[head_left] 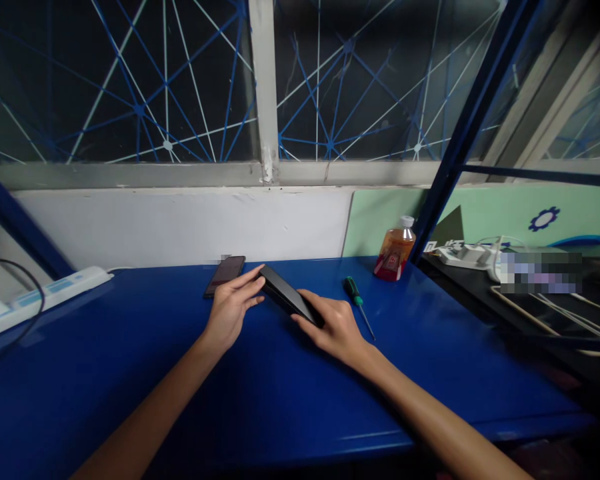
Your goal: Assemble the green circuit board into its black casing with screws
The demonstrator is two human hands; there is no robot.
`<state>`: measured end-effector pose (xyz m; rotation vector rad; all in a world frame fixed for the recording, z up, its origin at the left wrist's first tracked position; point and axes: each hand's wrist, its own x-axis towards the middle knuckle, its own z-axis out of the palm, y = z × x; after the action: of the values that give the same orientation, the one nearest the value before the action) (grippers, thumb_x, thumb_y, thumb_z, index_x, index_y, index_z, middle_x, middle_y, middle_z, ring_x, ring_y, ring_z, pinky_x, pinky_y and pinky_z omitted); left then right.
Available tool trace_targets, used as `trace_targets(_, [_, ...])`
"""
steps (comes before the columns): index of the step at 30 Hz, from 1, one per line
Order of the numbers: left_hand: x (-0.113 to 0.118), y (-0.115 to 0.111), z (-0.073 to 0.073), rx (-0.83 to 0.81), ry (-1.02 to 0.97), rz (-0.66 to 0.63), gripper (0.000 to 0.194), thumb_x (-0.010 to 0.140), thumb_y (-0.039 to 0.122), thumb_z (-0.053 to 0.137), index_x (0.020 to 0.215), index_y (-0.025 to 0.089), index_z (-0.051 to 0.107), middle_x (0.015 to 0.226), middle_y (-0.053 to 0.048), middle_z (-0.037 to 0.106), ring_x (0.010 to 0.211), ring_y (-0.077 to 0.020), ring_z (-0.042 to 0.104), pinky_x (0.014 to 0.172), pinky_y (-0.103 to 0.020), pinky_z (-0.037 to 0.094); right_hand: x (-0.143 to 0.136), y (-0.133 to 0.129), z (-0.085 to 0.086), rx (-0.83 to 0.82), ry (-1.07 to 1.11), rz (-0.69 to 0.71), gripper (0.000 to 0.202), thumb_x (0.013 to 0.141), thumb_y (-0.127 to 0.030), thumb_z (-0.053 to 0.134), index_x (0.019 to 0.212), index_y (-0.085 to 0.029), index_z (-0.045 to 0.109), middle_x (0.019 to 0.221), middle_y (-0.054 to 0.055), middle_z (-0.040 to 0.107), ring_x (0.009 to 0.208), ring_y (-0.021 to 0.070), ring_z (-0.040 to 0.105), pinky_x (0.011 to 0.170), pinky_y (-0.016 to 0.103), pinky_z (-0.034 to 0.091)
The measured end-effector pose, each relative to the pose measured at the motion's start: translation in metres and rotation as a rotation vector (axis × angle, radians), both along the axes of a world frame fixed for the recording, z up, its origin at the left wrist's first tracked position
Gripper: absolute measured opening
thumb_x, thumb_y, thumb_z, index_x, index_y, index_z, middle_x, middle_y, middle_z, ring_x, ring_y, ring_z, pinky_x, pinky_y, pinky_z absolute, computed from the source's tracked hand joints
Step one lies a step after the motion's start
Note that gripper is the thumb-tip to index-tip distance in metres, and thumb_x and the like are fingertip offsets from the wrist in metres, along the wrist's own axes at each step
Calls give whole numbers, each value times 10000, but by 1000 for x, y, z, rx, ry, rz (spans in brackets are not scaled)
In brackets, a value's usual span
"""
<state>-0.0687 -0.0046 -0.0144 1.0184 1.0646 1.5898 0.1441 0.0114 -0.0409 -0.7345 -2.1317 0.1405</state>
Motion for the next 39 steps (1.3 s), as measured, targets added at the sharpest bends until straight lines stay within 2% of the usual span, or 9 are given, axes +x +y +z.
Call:
trace_targets(8, [-2, 4, -3, -32, 21, 1, 433, 695, 283, 781, 1113, 192, 710, 1101, -120, 687, 995, -254, 635, 736, -305, 533, 0, -1, 5, -36, 33, 25, 403, 898, -392, 559, 1220, -152, 579, 956, 78, 736, 760, 188, 694, 655, 286, 505])
trace_targets(12, [-1, 4, -3, -24, 53, 17, 450, 698, 303, 778, 1129, 203, 700, 1049, -112, 696, 959, -248, 645, 694, -291, 537, -1, -5, 10, -62, 35, 44, 345, 942, -352, 489, 1206, -157, 593, 921, 62, 734, 717, 164, 681, 625, 271, 482])
trace_targets(16, [0, 2, -1, -13, 98, 20, 510, 707, 313, 773, 1196, 220, 661, 1090, -105, 677, 963, -240, 640, 667, -261, 542, 0, -4, 10, -71, 39, 50, 351, 942, -342, 493, 1221, -150, 589, 950, 62, 731, 742, 167, 682, 641, 273, 480])
trace_targets(19, [-1, 1, 1, -1, 156, 21, 578, 718, 332, 768, 1268, 257, 605, 1177, -94, 637, 1016, -233, 618, 631, -214, 531, 1, -2, 9, -99, 33, 72, 392, 922, -383, 529, 1235, -154, 585, 985, 65, 732, 779, 182, 691, 661, 279, 492])
trace_targets(22, [-2, 2, 0, 26, 240, 10, 543, 758, 370, 729, 1276, 274, 596, 1243, -78, 607, 1058, -232, 598, 618, -194, 525, 3, 0, 8, -137, 23, 83, 412, 912, -404, 544, 1246, -166, 584, 976, 57, 737, 770, 185, 697, 648, 276, 496])
trace_targets(27, [-5, 7, -4, 117, 471, 74, 463, 812, 404, 662, 1240, 228, 632, 1173, -89, 646, 909, -209, 643, 563, -206, 508, 3, 3, 10, -185, 27, 106, 455, 875, -410, 600, 1262, -173, 572, 1027, 54, 730, 818, 199, 701, 676, 291, 518])
trace_targets(31, [-9, 8, -4, 240, 640, 121, 412, 838, 384, 633, 1197, 184, 660, 1073, -91, 656, 949, -218, 639, 738, -271, 542, 2, 2, 12, -221, 103, 157, 451, 848, -376, 639, 1251, -182, 579, 1085, 60, 717, 895, 205, 696, 757, 321, 539])
trace_targets(34, [-9, 6, -1, 308, 661, 134, 386, 845, 366, 628, 1174, 168, 670, 1100, -90, 651, 1008, -214, 627, 862, -294, 520, 0, -1, 15, -280, 172, 198, 414, 853, -349, 636, 1236, -198, 596, 1137, 58, 702, 974, 205, 681, 838, 346, 538])
trace_targets(39, [-5, -2, 7, 314, 646, 157, 382, 857, 346, 615, 1197, 179, 660, 1182, -84, 636, 1041, -216, 621, 867, -284, 520, 0, -3, 18, -351, 256, 223, 379, 866, -336, 617, 1224, -212, 618, 1183, 60, 683, 1065, 216, 650, 935, 394, 512])
